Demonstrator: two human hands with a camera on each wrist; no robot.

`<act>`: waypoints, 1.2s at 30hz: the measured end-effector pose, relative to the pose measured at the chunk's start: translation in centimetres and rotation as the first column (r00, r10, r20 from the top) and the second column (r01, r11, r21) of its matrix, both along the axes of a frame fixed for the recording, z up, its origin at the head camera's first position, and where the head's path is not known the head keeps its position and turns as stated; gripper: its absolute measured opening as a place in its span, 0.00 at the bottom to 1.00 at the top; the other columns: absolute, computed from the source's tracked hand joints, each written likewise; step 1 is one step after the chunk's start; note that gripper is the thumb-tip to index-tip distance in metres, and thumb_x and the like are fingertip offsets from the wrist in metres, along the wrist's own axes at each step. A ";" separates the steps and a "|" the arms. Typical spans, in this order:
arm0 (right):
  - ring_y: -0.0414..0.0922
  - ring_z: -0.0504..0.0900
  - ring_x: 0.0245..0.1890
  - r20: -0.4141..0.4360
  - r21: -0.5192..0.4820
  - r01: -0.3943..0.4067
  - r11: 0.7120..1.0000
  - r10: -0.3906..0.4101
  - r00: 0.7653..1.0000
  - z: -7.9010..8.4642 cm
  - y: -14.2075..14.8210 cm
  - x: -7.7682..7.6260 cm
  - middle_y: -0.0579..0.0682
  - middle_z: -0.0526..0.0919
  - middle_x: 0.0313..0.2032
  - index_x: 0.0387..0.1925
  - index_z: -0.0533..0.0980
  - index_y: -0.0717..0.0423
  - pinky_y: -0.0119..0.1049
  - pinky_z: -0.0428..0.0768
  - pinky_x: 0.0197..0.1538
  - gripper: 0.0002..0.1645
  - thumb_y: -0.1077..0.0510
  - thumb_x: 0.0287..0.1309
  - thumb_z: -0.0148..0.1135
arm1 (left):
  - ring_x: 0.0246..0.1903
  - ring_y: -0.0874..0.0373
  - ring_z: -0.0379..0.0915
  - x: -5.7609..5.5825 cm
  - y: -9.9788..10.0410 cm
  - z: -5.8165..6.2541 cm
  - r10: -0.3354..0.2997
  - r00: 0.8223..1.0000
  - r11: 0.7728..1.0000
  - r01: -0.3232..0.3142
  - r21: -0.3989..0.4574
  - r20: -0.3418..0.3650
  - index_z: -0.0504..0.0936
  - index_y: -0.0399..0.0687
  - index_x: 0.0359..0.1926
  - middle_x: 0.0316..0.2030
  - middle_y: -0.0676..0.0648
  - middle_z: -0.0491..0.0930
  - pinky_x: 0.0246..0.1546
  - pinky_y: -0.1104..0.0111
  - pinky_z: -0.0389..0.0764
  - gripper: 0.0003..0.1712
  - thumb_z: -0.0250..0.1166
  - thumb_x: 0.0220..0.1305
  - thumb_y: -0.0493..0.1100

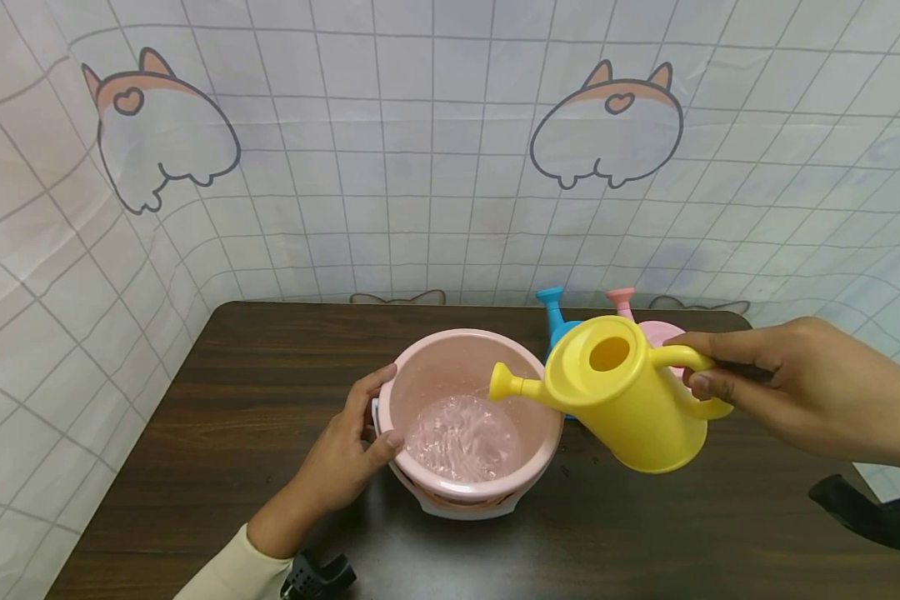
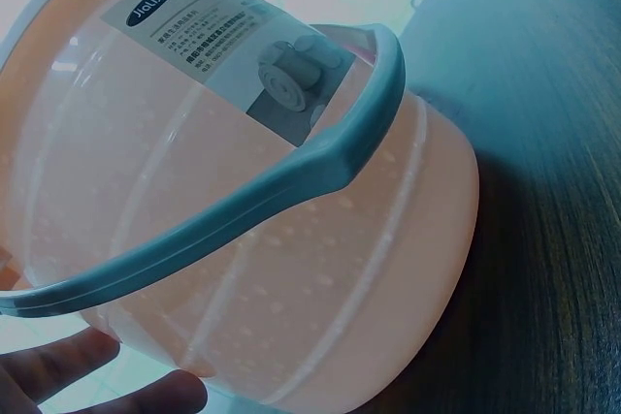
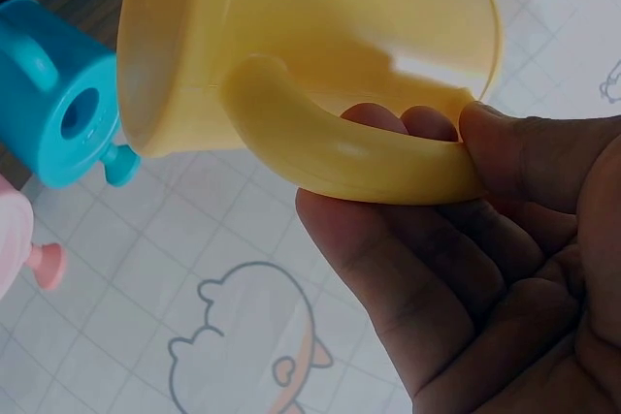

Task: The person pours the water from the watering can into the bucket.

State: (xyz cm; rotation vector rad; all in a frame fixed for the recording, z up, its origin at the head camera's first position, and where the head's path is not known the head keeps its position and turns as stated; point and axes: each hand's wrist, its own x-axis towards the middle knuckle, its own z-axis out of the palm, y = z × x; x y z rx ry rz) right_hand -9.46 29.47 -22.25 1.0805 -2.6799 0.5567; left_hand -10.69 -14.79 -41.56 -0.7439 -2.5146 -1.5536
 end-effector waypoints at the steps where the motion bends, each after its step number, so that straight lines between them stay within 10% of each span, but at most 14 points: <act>1: 0.29 0.74 0.24 -0.001 0.000 0.000 1.000 0.000 1.000 0.0 0.0 0.0 0.47 0.90 0.38 0.53 0.85 0.62 0.22 0.68 0.21 0.23 0.70 0.52 0.75 | 0.42 0.59 0.81 0.0 0.0 0.0 0.000 1.000 1.000 0.000 0.001 -0.002 0.52 0.63 0.79 0.56 0.41 0.78 0.44 0.61 0.81 0.42 0.56 0.72 0.66; 25: 0.29 0.81 0.29 0.008 0.011 -0.008 1.000 0.008 1.000 0.1 0.0 0.0 0.47 0.90 0.37 0.54 0.84 0.62 0.22 0.74 0.25 0.24 0.70 0.53 0.74 | 0.43 0.58 0.81 0.0 0.0 0.0 -0.001 1.000 1.000 0.001 -0.008 -0.003 0.51 0.64 0.79 0.54 0.42 0.78 0.42 0.62 0.81 0.42 0.57 0.73 0.65; 36: 0.27 0.66 0.19 0.000 0.021 0.017 1.000 -0.017 1.000 0.3 -0.1 0.1 0.43 0.89 0.38 0.54 0.85 0.58 0.22 0.63 0.19 0.23 0.67 0.54 0.75 | 0.43 0.58 0.81 0.0 0.1 0.1 0.003 1.000 1.000 -0.003 -0.009 -0.005 0.52 0.63 0.80 0.54 0.41 0.78 0.43 0.61 0.81 0.43 0.56 0.72 0.67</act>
